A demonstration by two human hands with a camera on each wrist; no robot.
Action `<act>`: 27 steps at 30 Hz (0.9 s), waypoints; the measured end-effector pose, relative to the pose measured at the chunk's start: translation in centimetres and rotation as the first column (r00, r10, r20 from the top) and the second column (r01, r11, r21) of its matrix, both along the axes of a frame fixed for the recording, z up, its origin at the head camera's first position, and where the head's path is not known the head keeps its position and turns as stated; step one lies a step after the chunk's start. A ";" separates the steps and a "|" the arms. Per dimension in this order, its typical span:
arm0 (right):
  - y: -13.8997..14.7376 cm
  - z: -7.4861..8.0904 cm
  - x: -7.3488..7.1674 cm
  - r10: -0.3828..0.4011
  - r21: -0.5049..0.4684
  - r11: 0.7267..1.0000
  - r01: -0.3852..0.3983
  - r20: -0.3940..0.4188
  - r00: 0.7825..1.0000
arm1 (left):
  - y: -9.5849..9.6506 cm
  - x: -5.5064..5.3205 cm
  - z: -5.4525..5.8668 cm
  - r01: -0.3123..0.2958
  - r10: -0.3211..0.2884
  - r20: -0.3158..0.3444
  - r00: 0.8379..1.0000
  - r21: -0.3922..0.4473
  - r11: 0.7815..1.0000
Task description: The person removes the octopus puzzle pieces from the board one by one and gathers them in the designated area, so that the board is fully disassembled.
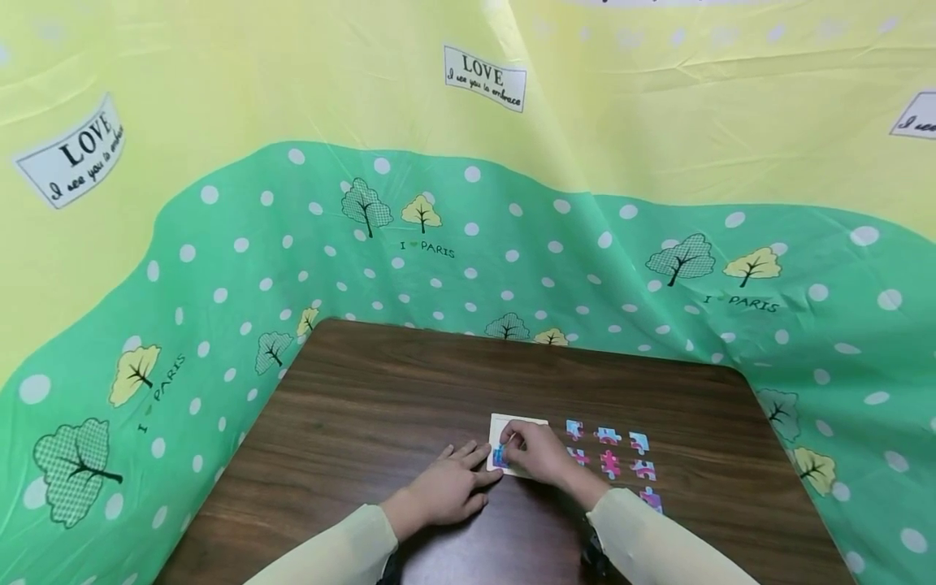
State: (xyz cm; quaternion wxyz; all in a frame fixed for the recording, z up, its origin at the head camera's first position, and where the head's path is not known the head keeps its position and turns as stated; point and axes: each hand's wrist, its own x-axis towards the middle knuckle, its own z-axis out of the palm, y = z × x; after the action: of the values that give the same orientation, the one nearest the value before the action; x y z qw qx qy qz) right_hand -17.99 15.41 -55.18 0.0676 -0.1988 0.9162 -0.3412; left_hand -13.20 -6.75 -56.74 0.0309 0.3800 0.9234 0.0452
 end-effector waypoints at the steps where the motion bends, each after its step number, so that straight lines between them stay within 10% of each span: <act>1: 0.1 0.1 0.1 -0.001 -0.004 1.000 0.001 0.003 1.000 | 0.0 0.0 0.0 -0.001 0.001 0.003 1.000 0.001 1.000; 27: 9.7 2.2 3.4 -0.135 0.002 0.991 0.135 0.089 0.987 | 0.2 0.2 0.2 -0.003 0.003 0.013 1.000 0.021 1.000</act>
State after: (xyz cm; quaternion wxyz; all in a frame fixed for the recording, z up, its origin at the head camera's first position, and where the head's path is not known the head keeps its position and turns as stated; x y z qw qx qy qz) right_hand -14.61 25.06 -53.00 0.0847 -0.1211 0.9229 -0.3555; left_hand -12.95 -6.56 -56.59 0.0331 0.3786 0.9232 0.0573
